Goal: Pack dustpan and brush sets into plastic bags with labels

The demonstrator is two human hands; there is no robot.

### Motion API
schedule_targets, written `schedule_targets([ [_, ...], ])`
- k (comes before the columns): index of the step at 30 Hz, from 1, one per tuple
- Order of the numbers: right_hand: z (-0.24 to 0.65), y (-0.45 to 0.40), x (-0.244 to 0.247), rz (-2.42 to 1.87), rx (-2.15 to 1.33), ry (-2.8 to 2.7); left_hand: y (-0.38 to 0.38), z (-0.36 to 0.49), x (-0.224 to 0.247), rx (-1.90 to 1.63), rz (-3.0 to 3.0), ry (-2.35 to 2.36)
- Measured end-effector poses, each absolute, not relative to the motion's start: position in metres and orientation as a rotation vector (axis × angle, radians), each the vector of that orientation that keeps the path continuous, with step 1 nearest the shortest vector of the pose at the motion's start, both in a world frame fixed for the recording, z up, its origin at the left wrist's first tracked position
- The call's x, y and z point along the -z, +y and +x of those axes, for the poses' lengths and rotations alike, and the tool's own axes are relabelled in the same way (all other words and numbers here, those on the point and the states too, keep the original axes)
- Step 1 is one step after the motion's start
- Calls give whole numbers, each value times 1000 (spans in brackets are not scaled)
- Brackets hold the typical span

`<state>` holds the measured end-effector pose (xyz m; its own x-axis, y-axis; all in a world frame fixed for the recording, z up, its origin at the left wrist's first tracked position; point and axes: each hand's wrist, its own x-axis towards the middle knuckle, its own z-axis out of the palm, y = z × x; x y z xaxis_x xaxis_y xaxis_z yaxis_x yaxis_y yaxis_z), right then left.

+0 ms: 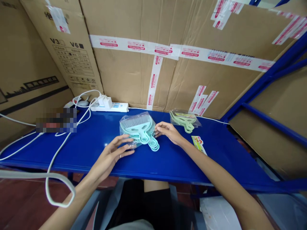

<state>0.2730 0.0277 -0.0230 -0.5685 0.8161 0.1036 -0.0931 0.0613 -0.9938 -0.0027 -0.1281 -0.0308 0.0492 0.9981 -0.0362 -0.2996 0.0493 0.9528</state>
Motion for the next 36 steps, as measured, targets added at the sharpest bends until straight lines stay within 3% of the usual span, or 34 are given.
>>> schedule_targets([
  [6, 266, 25, 26, -820, -1511, -1546, -114, 2, 42, -1359, 882, 1016],
  [19, 272, 49, -77, -1044, -1432, -1359, -65, 1, -51, -1384, 753, 782],
  [36, 279, 50, -136, -1000, -1345, -1465, -69, 1, -86, -1383, 840, 760],
])
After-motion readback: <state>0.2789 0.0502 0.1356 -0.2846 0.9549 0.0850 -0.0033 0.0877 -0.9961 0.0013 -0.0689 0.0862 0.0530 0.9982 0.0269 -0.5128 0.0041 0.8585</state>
